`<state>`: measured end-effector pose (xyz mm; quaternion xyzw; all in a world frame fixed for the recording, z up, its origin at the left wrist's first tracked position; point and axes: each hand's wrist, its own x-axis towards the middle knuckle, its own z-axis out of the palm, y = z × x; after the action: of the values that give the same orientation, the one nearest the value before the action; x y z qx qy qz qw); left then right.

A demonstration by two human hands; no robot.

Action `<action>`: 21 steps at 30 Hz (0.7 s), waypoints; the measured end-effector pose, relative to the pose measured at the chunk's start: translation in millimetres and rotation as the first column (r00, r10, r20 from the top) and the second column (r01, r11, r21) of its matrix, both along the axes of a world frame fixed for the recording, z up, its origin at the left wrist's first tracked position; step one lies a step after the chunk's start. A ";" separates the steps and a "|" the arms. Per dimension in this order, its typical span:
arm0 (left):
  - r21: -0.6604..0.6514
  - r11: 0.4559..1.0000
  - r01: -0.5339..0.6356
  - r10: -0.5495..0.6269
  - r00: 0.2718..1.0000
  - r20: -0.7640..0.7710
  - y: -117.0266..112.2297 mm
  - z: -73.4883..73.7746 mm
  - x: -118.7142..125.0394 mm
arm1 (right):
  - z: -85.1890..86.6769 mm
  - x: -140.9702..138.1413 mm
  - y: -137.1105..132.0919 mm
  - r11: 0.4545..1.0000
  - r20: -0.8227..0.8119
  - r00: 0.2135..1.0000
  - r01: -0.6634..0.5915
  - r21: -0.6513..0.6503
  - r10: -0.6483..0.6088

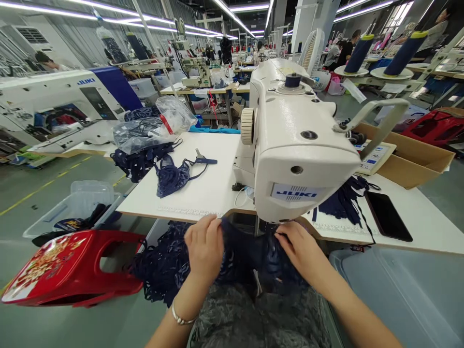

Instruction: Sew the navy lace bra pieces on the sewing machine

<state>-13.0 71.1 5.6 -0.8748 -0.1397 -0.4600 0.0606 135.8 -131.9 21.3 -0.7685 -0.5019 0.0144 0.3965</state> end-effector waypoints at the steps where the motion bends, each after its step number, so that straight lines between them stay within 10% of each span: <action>1: 0.020 0.998 0.065 -0.064 0.996 -0.061 -6.1 -0.8 0.6 | -2.6 -2.5 8.0 1.000 0.085 0.996 0.017 -0.001 -0.017; 6: 0.100 0.860 0.501 -0.400 0.782 -0.479 -41.1 -9.7 8.2 | -16.0 -5.6 13.6 0.983 -0.001 0.984 0.176 -0.050 -0.176; 12: -0.086 0.889 0.449 -0.414 0.712 -0.567 -51.4 -6.4 14.8 | -27.7 8.0 5.6 0.986 -0.635 0.769 0.150 0.072 -0.071; 21: -0.093 0.929 0.359 -0.348 0.759 -0.550 -49.1 -3.7 14.5 | -25.3 16.4 7.4 0.988 -0.524 0.845 0.149 0.037 -0.108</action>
<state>1.6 22.0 1.8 -0.9802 0.0556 -0.1892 0.0186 152.1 -124.5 -4.1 -0.7521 -0.3238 0.1758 0.5465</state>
